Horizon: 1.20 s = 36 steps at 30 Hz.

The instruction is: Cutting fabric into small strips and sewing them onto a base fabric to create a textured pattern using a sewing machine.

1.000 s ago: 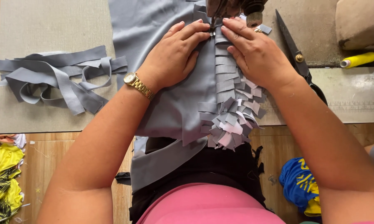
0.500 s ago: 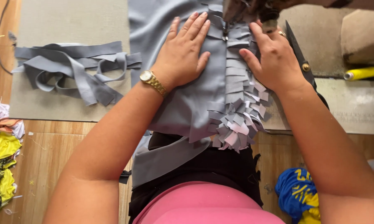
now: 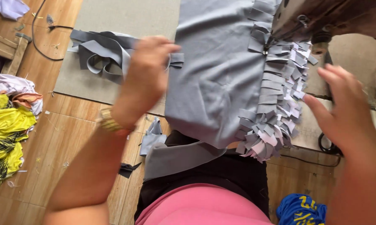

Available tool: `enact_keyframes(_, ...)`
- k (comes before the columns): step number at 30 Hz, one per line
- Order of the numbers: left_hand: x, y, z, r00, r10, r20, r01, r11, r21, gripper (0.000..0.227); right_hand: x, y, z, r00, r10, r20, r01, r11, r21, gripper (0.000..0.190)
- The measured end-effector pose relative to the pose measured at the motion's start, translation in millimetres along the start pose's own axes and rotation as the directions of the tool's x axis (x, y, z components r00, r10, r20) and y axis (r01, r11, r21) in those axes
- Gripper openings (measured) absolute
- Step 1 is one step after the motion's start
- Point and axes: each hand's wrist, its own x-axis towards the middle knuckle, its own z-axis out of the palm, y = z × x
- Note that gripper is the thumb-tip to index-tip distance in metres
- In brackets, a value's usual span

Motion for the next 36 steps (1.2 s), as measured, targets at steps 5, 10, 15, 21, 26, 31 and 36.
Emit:
enact_keyframes(5, -52, -72, -82, 0.992, 0.001, -0.124, 0.031, 0.967, 0.254, 0.049, -92, 60, 24, 0.975, -0.038, -0.22, 0.045, 0.998, 0.031, 0.043)
enact_keyframes(10, -54, -56, -79, 0.999, 0.007, -0.037, 0.0, 0.982, 0.19, 0.034, -123, 64, 45, 0.948, 0.128, -0.291, -0.109, 0.991, 0.08, 0.034)
enact_keyframes(15, -35, -48, -30, 0.991, 0.101, 0.091, -0.124, 0.948, 0.293, 0.038, -118, 49, 54, 0.923, 0.093, -0.373, -0.091, 0.996, 0.022, 0.031)
enact_keyframes(21, 23, -45, -52, 0.97, 0.054, -0.239, -0.097, 0.98, -0.175, 0.004, -122, 68, 60, 0.911, -0.014, -0.412, -0.019, 0.997, -0.075, 0.031)
enact_keyframes(26, 31, 41, -75, 0.984, -0.172, 0.048, 0.154, 0.683, -0.714, 0.013, -111, -4, 29, 0.89, 0.089, -0.447, -0.088, 0.996, 0.022, 0.032)
enact_keyframes(31, 4, 105, -49, 0.909, 0.061, 0.412, 0.369, 0.339, -0.865, 0.018, -97, -102, 11, 0.894, 0.245, -0.376, 0.047, 0.781, 0.623, 0.035)
enact_keyframes(36, -18, 129, -17, 0.695, 0.181, 0.696, 0.669, 0.193, -0.718, 0.024, -86, -151, 3, 0.99, -0.141, 0.033, -0.004, 0.197, 0.98, 0.065)
